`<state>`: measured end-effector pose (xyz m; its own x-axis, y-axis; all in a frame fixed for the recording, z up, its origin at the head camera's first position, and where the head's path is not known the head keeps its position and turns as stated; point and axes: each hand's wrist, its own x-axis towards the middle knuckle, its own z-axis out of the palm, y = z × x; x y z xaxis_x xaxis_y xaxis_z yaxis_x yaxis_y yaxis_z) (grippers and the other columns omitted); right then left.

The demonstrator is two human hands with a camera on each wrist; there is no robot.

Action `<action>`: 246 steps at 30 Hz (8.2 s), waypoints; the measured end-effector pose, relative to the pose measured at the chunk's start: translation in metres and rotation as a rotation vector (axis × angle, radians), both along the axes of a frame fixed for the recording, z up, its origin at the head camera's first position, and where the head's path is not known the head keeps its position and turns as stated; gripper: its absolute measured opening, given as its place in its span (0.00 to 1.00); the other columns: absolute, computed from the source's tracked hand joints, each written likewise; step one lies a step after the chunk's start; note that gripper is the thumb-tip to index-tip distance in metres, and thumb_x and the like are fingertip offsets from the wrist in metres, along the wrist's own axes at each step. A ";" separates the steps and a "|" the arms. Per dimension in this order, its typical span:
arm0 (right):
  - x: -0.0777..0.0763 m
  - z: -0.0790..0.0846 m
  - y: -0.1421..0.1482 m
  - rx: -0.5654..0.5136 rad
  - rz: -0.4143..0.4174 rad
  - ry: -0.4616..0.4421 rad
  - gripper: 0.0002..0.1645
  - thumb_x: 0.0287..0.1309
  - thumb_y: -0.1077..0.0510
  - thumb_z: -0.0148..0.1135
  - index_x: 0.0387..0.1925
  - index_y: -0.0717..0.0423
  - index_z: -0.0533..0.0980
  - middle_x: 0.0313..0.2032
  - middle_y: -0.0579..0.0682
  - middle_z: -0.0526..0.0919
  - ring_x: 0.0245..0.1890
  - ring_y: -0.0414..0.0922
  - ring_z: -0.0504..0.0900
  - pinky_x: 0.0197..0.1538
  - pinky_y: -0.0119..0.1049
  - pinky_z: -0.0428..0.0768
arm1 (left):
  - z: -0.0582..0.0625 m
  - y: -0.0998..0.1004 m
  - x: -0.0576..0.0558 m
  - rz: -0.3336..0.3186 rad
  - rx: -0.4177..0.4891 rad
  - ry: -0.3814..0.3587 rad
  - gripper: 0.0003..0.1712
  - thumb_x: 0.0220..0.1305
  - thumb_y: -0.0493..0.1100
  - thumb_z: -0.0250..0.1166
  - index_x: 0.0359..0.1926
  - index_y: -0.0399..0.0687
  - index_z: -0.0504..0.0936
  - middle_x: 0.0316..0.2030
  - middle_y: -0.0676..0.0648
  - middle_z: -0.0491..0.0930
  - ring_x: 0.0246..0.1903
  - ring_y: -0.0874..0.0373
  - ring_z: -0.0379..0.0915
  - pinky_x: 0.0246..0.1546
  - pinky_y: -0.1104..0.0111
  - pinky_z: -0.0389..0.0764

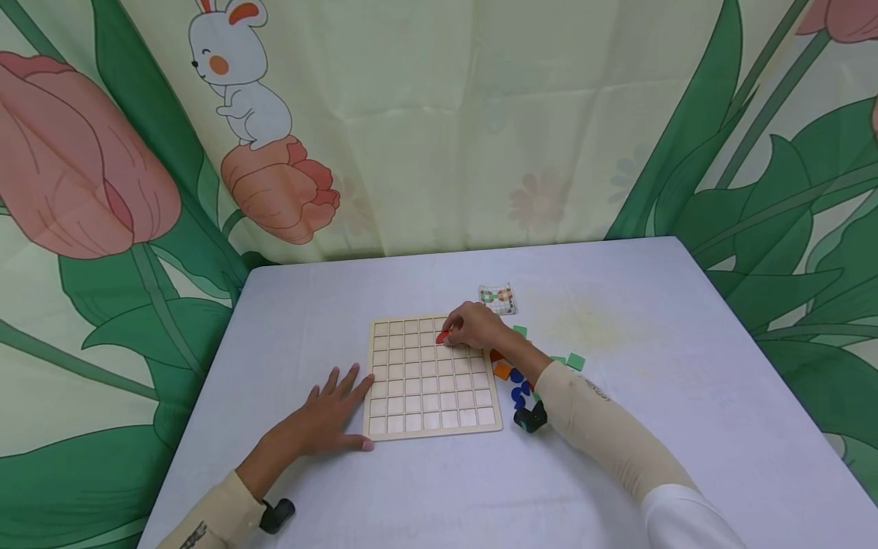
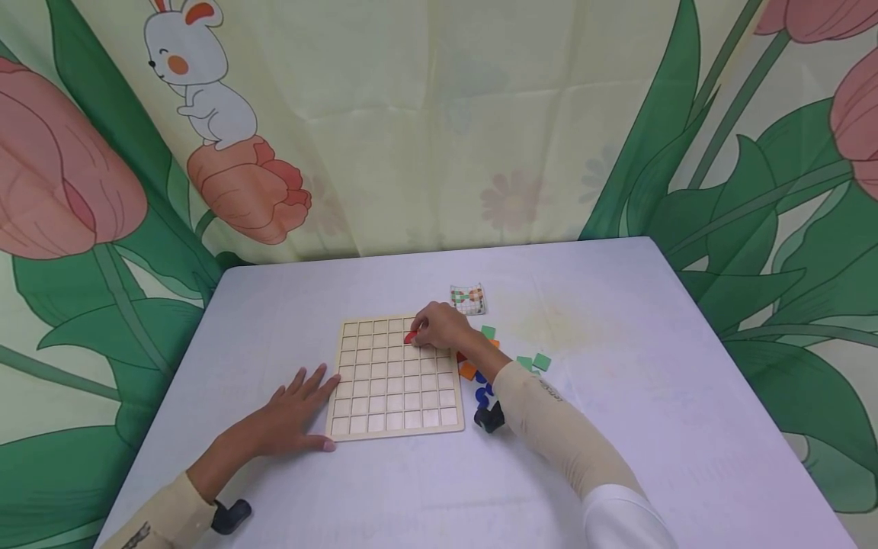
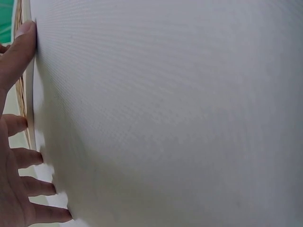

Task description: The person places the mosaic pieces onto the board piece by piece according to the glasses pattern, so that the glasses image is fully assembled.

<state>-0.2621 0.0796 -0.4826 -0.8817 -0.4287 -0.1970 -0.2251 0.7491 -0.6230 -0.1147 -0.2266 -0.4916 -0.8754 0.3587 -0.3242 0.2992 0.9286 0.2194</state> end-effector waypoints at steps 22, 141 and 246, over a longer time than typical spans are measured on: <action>-0.001 0.003 0.019 -0.128 0.131 -0.007 0.18 0.61 0.52 0.70 0.51 0.55 0.83 0.34 0.45 0.85 0.33 0.41 0.79 0.36 0.32 0.78 | 0.001 0.001 0.001 -0.003 0.007 0.000 0.65 0.49 0.76 0.69 0.80 0.54 0.52 0.80 0.38 0.45 0.76 0.28 0.37 0.66 0.29 0.54; 0.026 -0.004 0.071 -0.325 -0.028 -0.123 0.20 0.61 0.57 0.70 0.54 0.55 0.82 0.38 0.52 0.83 0.29 0.46 0.82 0.34 0.34 0.83 | 0.006 0.003 -0.001 -0.008 0.001 -0.019 0.64 0.50 0.74 0.70 0.79 0.52 0.53 0.79 0.37 0.44 0.76 0.28 0.37 0.65 0.29 0.54; 0.048 -0.012 0.142 -0.143 -0.087 -0.065 0.21 0.60 0.55 0.71 0.55 0.54 0.81 0.44 0.52 0.83 0.35 0.45 0.80 0.36 0.32 0.83 | -0.002 -0.002 -0.001 -0.025 -0.006 0.005 0.65 0.50 0.76 0.68 0.80 0.52 0.52 0.79 0.37 0.45 0.76 0.28 0.38 0.66 0.30 0.56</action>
<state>-0.2137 0.2220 -0.4941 -0.9044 -0.3787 -0.1968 -0.1191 0.6666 -0.7358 -0.1159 -0.2284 -0.4935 -0.8676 0.3788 -0.3223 0.3235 0.9220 0.2127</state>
